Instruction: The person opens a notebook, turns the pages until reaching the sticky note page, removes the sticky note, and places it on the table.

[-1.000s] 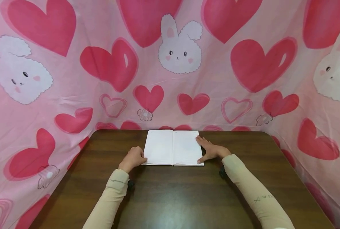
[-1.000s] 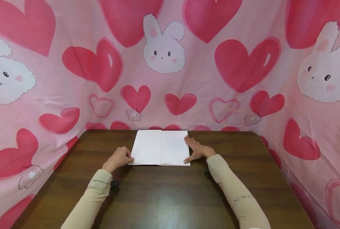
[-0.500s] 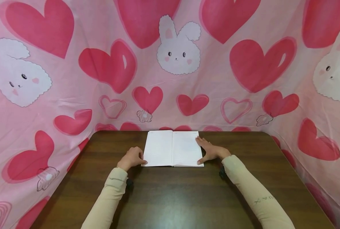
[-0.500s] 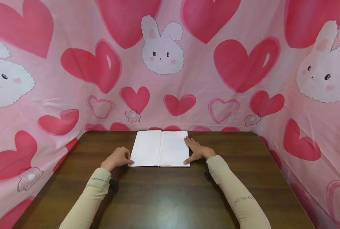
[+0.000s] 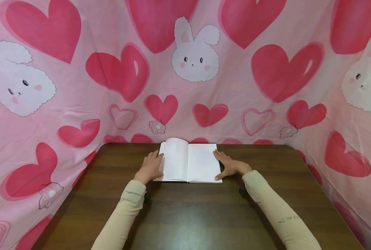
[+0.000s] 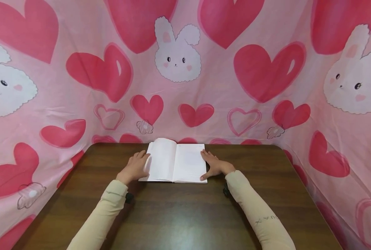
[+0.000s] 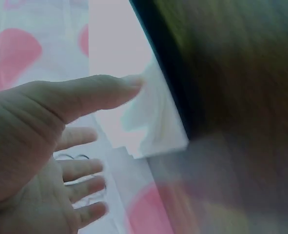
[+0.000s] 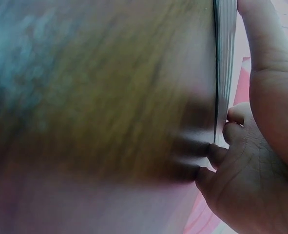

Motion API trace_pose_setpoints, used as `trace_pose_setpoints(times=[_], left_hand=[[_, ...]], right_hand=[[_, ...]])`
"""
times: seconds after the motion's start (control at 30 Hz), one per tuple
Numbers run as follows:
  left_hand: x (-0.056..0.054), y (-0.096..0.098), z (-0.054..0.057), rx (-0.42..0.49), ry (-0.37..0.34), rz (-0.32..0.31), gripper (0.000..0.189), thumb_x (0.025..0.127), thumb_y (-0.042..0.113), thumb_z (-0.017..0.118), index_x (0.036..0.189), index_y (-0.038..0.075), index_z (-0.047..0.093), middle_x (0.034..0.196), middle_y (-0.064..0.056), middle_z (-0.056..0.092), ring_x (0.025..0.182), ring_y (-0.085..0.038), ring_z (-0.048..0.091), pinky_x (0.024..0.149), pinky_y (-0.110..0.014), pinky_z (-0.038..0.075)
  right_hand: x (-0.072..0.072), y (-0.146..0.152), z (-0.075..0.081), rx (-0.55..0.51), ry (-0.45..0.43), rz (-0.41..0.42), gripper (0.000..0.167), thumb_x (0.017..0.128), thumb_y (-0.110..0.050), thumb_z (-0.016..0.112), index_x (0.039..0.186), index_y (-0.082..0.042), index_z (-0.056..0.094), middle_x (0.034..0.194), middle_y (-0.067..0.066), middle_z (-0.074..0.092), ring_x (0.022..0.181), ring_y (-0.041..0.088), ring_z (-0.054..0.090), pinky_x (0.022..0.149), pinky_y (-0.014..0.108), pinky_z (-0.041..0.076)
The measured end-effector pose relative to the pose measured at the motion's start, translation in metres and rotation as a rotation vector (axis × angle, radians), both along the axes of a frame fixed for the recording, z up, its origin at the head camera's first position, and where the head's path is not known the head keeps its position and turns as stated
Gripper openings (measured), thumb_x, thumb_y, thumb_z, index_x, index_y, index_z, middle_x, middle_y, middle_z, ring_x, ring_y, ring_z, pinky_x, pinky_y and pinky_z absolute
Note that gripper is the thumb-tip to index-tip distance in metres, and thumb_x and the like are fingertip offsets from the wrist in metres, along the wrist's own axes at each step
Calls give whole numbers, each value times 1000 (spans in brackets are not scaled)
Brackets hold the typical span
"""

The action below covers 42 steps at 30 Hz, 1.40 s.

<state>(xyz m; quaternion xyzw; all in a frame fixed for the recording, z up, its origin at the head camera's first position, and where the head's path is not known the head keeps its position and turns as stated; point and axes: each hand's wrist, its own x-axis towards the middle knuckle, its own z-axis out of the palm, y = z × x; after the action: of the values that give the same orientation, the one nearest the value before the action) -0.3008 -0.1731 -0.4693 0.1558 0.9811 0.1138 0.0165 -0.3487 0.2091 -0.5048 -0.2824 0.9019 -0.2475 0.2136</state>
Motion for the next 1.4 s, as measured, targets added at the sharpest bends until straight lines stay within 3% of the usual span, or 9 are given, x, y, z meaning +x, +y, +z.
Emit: trace_pose_setpoints(times=[0.2,0.33,0.5,0.67,0.9,1.07,1.4], left_hand=[[-11,26,4,-65,50,-75,76,91,27,75,153,0,40,162,-26,31,150,-45,27,120,-61,22],[-24,44,-1,0,22,-153,70,97,31,68,154,1,40,163,-24,31,151,-44,27,120,-60,25],[-37,61,-11,-3,-22,-194,65,103,35,56,157,5,36,166,-21,24,154,-43,20,121,-61,21],[-44,66,-20,-10,-70,-180,63,106,38,49,159,8,33,168,-20,21,154,-43,17,121,-61,19],[-48,58,-33,7,-188,-149,65,108,41,41,163,12,23,169,-22,8,155,-47,6,123,-62,10],[-48,53,-34,43,-253,-148,66,108,43,40,164,13,19,170,-21,6,155,-47,3,122,-65,7],[-50,53,-34,34,-307,-147,68,108,44,41,165,17,14,171,-18,1,156,-44,-1,123,-63,4]], right_hand=[[-2,3,2,5,6,-4,131,77,-48,86,161,2,-1,169,24,-8,154,47,-7,120,68,3],[-2,2,2,12,7,-5,131,78,-48,86,161,2,-1,169,23,-8,154,47,-7,120,67,3],[0,0,0,9,8,-2,129,79,-46,86,161,3,0,169,24,-7,154,47,-6,120,67,3],[3,-1,1,-12,13,5,127,79,-43,86,160,5,1,168,26,-5,154,50,-4,119,69,5],[3,-2,0,-5,11,1,128,79,-44,86,161,5,0,168,26,-6,154,49,-5,120,68,4],[3,-3,1,-8,5,5,128,79,-44,86,160,5,1,168,27,-6,153,50,-5,119,69,4],[1,-1,4,11,-6,-7,129,79,-46,86,162,1,-1,169,23,-8,154,47,-7,121,67,2]])
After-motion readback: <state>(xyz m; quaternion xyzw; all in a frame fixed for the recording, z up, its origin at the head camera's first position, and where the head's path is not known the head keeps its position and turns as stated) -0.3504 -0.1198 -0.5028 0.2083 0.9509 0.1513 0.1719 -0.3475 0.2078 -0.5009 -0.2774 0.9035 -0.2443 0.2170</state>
